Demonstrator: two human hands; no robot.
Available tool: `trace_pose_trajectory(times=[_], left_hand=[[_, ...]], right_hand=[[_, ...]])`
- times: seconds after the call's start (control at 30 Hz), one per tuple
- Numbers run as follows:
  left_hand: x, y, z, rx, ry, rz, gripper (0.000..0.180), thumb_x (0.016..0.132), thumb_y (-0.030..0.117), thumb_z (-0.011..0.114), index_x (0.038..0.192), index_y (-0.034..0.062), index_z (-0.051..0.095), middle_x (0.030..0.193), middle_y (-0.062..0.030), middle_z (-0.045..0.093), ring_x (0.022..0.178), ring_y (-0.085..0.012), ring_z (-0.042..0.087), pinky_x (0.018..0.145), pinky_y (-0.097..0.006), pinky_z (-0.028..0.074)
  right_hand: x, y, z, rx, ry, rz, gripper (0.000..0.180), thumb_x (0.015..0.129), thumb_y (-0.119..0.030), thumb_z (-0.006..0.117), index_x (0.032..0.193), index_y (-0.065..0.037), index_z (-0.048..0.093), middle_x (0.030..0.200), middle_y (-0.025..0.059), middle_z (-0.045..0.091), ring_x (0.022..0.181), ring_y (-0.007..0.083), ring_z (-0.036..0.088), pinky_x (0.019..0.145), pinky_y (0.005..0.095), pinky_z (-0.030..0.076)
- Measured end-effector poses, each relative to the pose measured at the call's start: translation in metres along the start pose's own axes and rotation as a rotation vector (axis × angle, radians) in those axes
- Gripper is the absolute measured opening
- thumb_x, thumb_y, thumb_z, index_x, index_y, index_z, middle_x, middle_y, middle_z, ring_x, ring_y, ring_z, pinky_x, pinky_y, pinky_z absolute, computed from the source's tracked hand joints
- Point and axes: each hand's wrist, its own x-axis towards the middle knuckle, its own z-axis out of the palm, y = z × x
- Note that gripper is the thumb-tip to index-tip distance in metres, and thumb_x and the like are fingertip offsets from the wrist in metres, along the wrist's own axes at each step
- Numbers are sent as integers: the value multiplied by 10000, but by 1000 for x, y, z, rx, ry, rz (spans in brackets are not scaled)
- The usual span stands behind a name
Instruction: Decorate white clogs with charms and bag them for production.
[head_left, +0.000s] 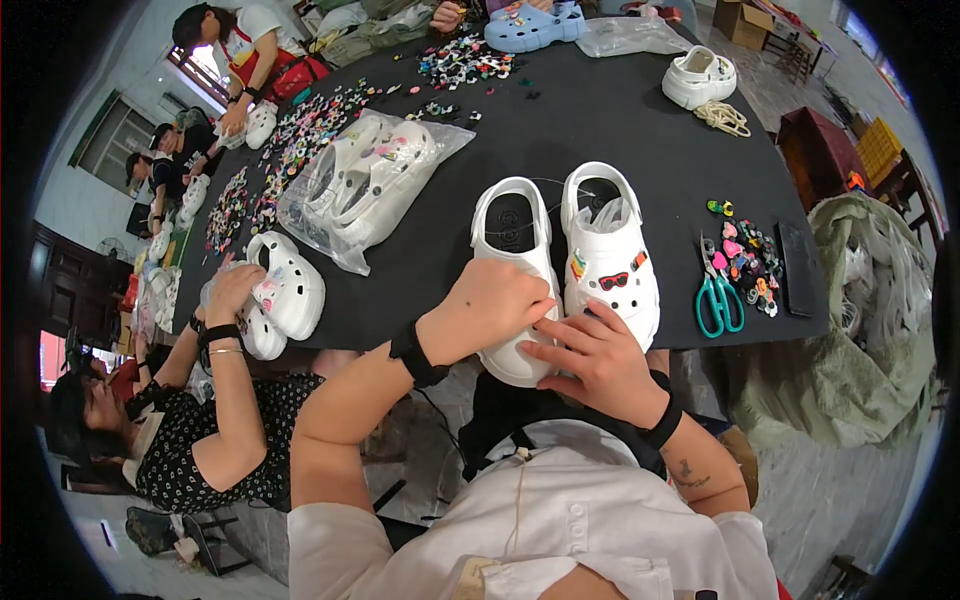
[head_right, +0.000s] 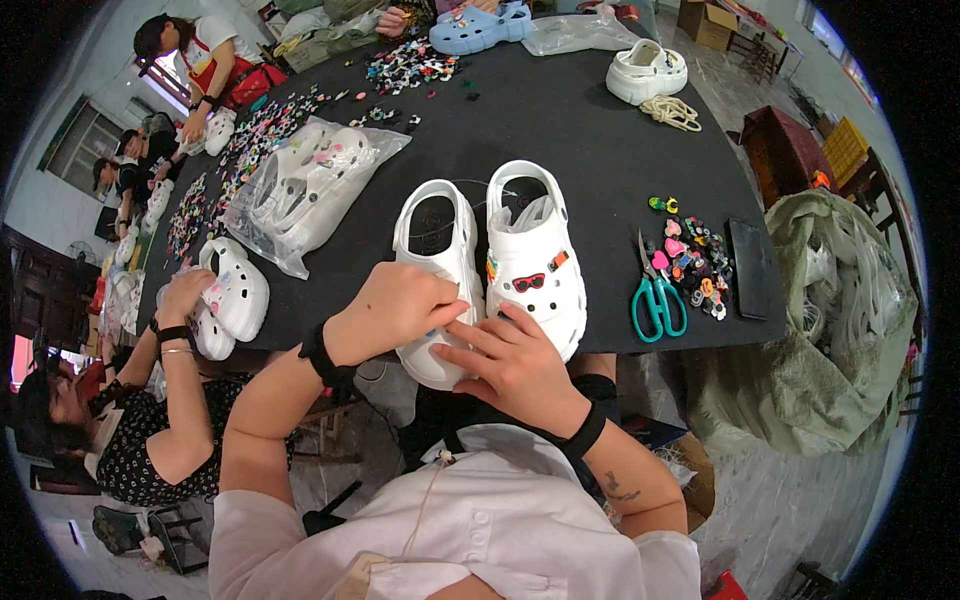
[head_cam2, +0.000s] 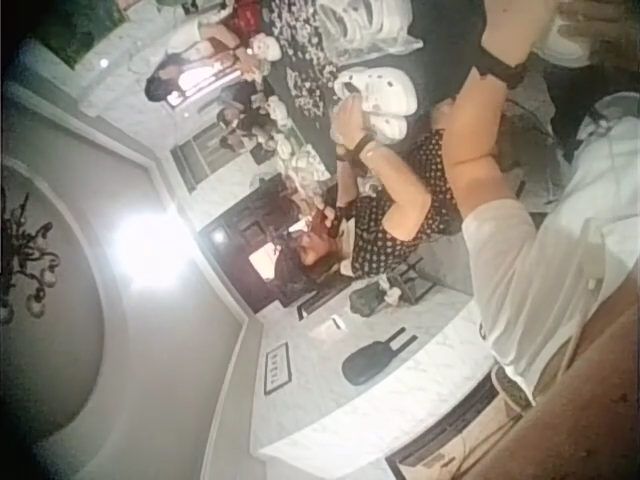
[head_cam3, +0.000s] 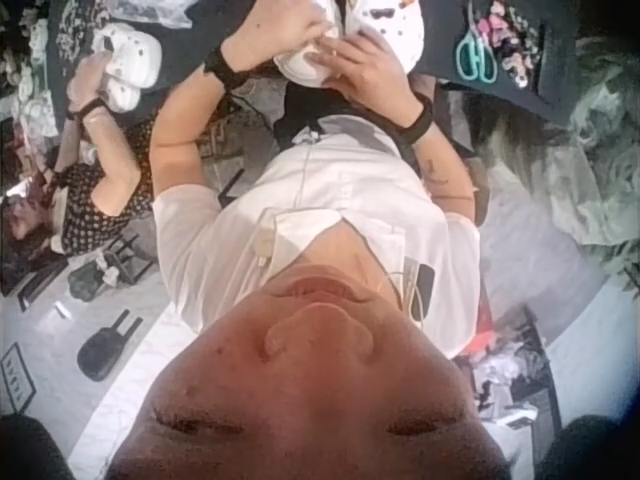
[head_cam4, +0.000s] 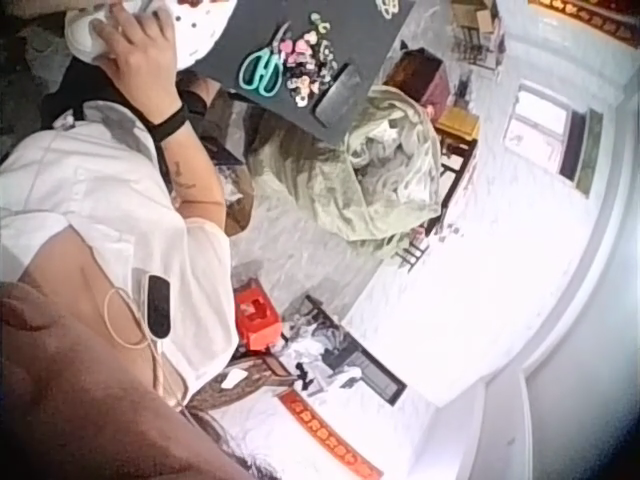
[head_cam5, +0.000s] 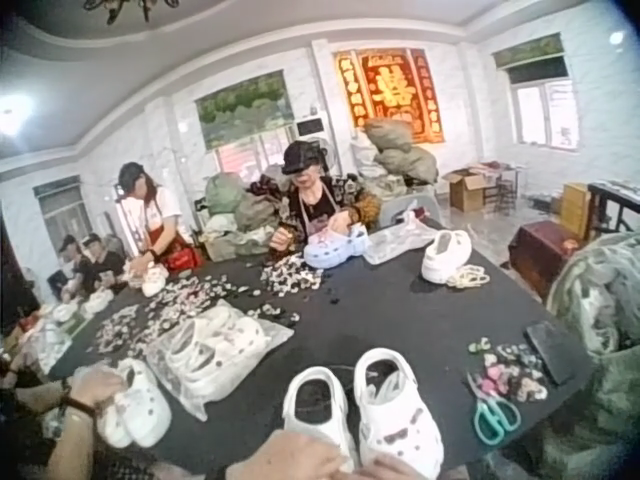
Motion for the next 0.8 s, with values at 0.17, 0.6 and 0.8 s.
trace_pose_trajectory(times=[0.17,0.6,0.8], left_hand=[[-3,-4,6,-21,7,149,214,857,268,649,750,83,667,602,-93,589,571,-293,612,527,-396,477],[-21,-14,24,12,257,405,107,790,158,671,797,92,587,637,-36,529,604,-212,607,558,-339,487],[-24,-9,34,-188,323,221,199,868,189,674,748,71,568,635,-80,517,587,-267,567,542,-380,444]], right_hand=[[-3,1,2,-7,-13,-6,605,645,-270,818,1226,-245,652,1277,-21,619,1023,172,606,1075,424,371],[-2,1,5,24,31,20,556,575,-278,844,1118,-247,727,1129,-65,694,985,155,618,1072,418,379],[0,-3,4,27,72,22,493,589,-293,855,1064,-223,745,1054,-60,712,939,159,629,1051,411,384]])
